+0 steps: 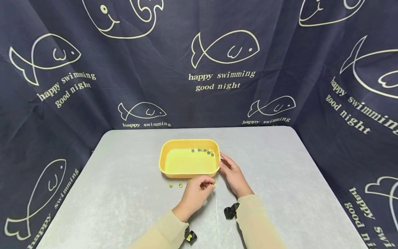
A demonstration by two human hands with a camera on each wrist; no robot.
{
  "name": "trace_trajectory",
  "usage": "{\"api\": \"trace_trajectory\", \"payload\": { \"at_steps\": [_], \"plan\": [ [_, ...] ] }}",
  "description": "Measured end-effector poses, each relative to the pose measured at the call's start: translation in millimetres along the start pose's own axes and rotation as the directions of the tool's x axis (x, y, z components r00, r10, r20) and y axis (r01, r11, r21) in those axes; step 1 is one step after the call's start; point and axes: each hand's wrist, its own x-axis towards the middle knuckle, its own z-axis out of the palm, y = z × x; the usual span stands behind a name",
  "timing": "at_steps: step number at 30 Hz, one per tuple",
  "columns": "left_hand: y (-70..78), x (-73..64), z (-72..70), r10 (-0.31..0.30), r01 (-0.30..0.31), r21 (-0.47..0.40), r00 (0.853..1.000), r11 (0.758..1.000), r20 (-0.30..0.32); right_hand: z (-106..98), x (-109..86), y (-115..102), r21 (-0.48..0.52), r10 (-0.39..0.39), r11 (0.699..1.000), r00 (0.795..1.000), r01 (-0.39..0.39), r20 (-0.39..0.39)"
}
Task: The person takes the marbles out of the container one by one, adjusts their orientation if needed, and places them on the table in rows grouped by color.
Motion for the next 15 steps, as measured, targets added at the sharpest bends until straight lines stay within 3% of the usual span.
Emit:
{"api": "trace_trajectory", "payload": {
  "at_steps": [10,15],
  "plan": [
    [-7.8,1.4,7.2,-0.108,0.108,0.068,0.994,0.992,-0.012,0,0.4,0,0.000,-0.018,1.000,1.000,0.018,0.004],
    [-10.0,4.2,16.3,-0.122,0.124,0.081,0.992,0.989,-0.023,-1,1.4,2,0.009,-0.027,1.000,1.000,0.027,0.009]
  ]
}}
